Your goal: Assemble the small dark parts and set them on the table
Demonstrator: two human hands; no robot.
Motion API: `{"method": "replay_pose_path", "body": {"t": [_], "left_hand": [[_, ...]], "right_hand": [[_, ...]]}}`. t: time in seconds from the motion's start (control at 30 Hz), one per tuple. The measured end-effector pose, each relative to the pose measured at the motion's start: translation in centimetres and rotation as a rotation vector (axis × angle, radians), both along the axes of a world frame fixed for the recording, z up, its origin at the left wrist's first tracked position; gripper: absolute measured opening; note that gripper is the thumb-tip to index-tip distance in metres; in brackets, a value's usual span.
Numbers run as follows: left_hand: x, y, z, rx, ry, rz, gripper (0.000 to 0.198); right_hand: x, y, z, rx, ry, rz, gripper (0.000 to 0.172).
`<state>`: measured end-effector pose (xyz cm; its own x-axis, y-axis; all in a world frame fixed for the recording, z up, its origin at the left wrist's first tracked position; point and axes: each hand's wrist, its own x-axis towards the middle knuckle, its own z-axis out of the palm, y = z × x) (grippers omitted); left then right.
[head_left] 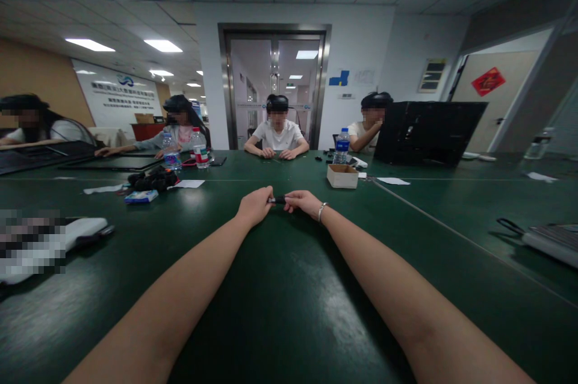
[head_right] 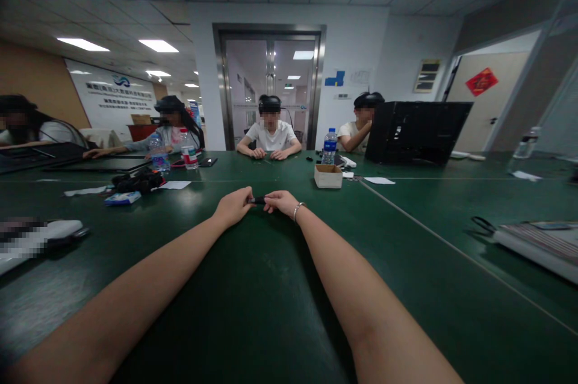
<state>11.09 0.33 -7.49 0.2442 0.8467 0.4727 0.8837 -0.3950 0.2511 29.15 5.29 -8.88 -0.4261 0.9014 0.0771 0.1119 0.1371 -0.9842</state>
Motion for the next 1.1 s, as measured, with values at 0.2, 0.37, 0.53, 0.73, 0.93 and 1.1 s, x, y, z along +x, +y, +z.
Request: {"method": "replay_pose_path", "body": {"t": [0.2, 0.37, 0.53, 0.73, 0.93, 1.1], "left_hand": [[0.46, -0.12, 0.00, -0.018, -0.044, 0.062, 0.011], [0.54, 0.14, -0.37, 0.000, -0.046, 0.110, 0.014], [0.44, 0.23, -0.47, -0.009, -0.063, 0.123, 0.017], [0.67, 0.04, -0.33, -0.017, -0.025, 0.122, 0.017], [0.53, 0.32, -0.57, 0.013, 0.015, 0.037, 0.018], [0.62, 0.44, -0.72, -0.041, -0.064, 0.001, 0.026]], "right_hand": [[-0.42, 0.01, 0.12, 0.030, -0.061, -0.065, 0.021], [-0.61, -0.33, 0.32, 0.034, 0.007, -0.155, 0.017], [-0.20, -0.48, 0.25, 0.014, 0.100, -0.040, 0.021], [-0.06, -0.49, 0.22, 0.043, 0.043, 0.007, 0.013], [-0.13, -0.24, 0.02, 0.098, -0.051, -0.035, 0.018], [-0.33, -0.04, -0.17, 0.134, -0.088, -0.112, 0.022]]}}
